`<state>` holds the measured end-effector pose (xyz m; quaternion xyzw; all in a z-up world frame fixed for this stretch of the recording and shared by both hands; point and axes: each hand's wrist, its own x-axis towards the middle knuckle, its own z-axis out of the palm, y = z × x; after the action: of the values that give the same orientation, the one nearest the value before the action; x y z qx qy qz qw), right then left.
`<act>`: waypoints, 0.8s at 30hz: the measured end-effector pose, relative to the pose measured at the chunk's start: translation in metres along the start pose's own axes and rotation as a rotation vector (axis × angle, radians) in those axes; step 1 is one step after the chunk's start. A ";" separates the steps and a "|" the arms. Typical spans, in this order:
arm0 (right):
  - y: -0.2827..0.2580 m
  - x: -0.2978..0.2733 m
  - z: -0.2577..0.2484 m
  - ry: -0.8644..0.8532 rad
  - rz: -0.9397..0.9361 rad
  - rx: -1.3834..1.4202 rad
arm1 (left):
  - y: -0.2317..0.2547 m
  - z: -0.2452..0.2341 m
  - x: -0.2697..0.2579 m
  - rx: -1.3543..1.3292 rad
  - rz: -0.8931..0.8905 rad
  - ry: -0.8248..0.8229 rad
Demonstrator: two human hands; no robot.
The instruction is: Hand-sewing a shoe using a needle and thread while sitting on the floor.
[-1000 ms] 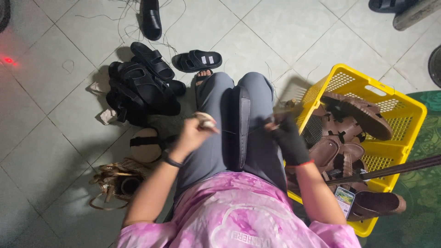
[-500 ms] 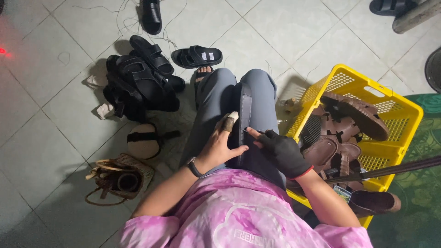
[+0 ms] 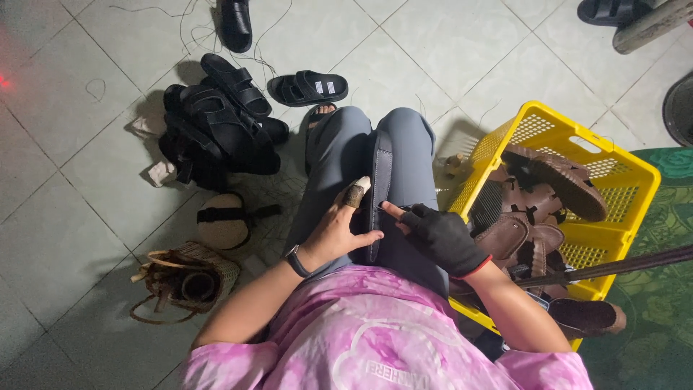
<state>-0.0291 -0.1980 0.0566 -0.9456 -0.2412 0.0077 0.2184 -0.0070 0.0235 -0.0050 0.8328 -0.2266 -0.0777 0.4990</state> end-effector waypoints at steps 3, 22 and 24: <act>0.004 -0.001 0.006 0.020 -0.023 -0.128 | -0.004 0.001 0.002 0.023 0.021 0.010; -0.016 0.011 -0.027 -0.233 0.087 -0.324 | -0.040 0.009 0.031 0.112 0.146 0.041; -0.014 0.009 -0.019 -0.216 0.036 -0.339 | -0.057 0.019 0.032 0.141 0.190 0.063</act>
<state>-0.0248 -0.1905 0.0809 -0.9666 -0.2443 0.0724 0.0285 0.0317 0.0159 -0.0605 0.8426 -0.2939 0.0122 0.4511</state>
